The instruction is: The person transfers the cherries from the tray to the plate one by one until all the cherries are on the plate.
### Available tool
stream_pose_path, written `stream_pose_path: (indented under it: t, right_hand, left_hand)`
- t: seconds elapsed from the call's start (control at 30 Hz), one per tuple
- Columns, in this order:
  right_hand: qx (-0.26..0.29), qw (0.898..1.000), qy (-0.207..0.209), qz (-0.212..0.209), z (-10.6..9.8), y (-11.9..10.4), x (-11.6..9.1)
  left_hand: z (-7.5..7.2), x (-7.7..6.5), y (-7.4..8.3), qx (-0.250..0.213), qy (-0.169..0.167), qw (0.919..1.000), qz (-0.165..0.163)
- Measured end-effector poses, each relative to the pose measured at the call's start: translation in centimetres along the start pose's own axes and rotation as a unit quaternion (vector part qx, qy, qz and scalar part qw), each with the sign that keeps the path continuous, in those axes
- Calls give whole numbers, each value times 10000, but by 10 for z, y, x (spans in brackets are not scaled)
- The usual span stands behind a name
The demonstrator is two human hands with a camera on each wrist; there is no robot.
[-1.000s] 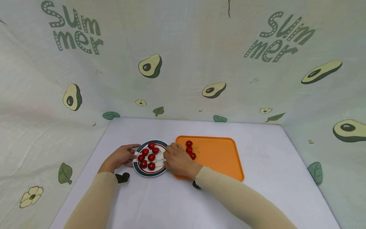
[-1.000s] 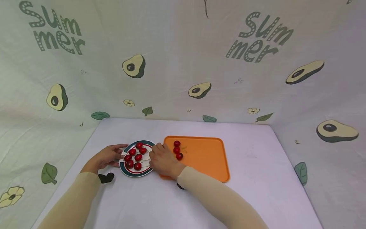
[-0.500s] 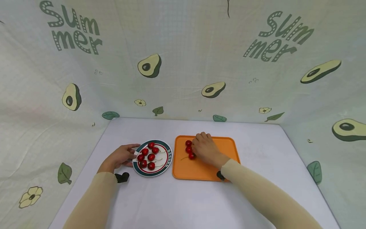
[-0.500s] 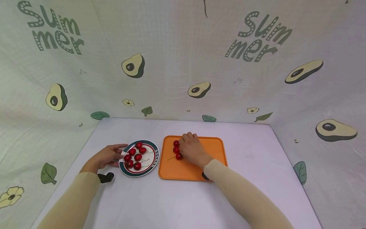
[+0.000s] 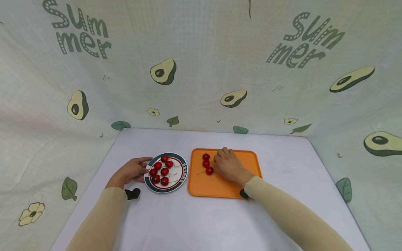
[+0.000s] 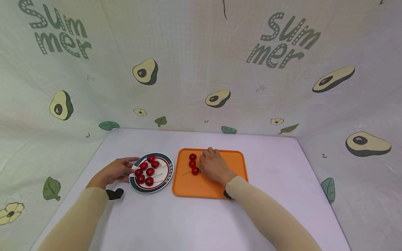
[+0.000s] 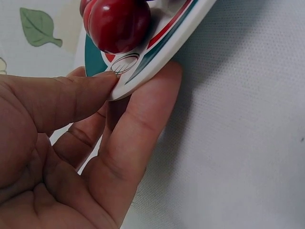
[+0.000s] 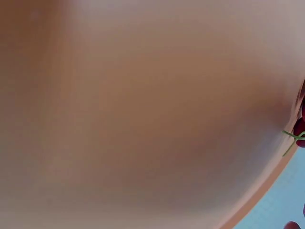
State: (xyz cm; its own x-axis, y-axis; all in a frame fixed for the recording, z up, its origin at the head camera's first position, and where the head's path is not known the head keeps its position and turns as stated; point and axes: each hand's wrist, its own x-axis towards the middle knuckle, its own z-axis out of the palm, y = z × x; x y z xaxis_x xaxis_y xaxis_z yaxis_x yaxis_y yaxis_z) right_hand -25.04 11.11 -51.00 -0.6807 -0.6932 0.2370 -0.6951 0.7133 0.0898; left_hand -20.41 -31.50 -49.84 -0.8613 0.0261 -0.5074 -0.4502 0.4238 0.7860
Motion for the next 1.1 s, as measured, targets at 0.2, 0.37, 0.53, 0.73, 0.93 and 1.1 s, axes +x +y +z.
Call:
stream_pose_path:
  t: [0.2, 0.37, 0.53, 0.73, 0.93, 1.1]
  right_hand:
    - [-119, 9998, -136, 68, -2, -2, 2]
    - [-260, 9996, -125, 34, -1, -4, 1]
    - [-271, 9996, -30, -42, 0, -7, 2]
    - [-327, 9994, -66, -47, -2, -10, 4]
    - [-368, 9993, 61, -103, -6, -9, 4]
    - [-212, 9995, 206, -78, -13, -6, 5]
  left_hand:
    - [2, 1, -1, 22, 35, 10000, 63]
    - [2, -1, -1, -10, -10, 10000, 66]
    - [3, -3, -2, -44, -2, 10000, 29]
    - [3, -4, -2, -54, -12, 10000, 38]
    - [2, -6, 0, 37, 43, 10000, 11]
    - [2, -6, 1, 60, 42, 10000, 58]
